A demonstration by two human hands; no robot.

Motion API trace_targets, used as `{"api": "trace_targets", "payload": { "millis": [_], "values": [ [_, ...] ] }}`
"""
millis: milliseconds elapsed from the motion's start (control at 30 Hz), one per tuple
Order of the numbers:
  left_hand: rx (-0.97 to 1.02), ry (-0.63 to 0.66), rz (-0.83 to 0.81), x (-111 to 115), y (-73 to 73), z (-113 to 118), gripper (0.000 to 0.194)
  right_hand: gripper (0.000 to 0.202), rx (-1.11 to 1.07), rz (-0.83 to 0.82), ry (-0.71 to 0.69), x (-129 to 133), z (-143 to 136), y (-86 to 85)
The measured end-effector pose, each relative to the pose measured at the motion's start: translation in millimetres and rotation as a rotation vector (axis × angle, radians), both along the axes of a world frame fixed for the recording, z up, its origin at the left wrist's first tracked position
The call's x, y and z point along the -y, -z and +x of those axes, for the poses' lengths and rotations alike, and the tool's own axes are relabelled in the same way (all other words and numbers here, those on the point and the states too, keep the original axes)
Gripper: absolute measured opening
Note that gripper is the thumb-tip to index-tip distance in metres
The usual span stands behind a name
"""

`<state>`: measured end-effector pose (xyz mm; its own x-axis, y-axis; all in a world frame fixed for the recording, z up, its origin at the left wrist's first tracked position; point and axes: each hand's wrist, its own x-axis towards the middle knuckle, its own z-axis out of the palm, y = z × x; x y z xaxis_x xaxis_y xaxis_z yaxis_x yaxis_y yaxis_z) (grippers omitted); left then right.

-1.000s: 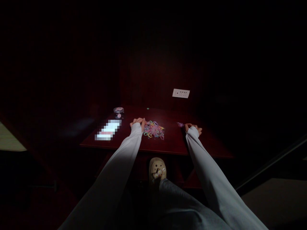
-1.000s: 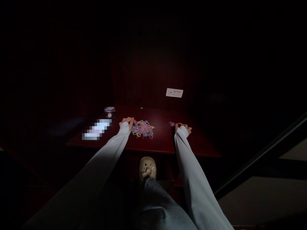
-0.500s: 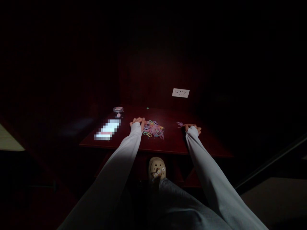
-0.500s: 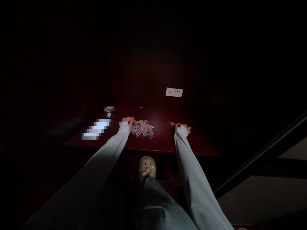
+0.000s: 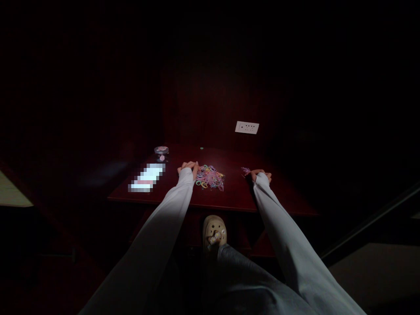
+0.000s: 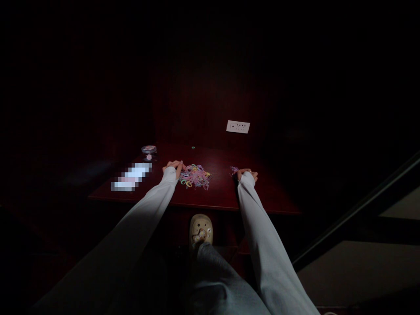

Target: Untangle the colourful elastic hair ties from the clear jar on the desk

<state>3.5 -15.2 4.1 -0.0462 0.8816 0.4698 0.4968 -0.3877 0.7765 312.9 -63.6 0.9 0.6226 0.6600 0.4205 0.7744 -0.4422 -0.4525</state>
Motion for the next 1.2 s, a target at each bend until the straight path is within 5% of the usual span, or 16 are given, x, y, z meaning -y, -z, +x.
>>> {"api": "trace_targets", "payload": {
  "millis": [133,333,700,967,1200],
  "values": [
    [0.049,-0.001,0.036,-1,2.6,2,0.048,0.032,-0.014,-0.147,-0.026,9,-8,-9.5],
    [0.072,-0.005,0.028,-1,2.5,2,0.045,0.044,0.339,-0.308,-0.188,15,-22,-8.9],
    [0.32,-0.084,-0.049,-16,7.5,-7,0.046,0.04,0.418,-0.409,-0.282,7,-25,-8.3],
    [0.59,-0.103,-0.032,-30,12.4,-8,0.049,0.038,0.403,-0.241,-0.406,10,-46,-8.2],
    [0.634,-0.107,-0.041,-24,10.9,-6,0.055,0.037,0.403,-0.051,-0.707,1,-118,-5.1]
  ]
}}
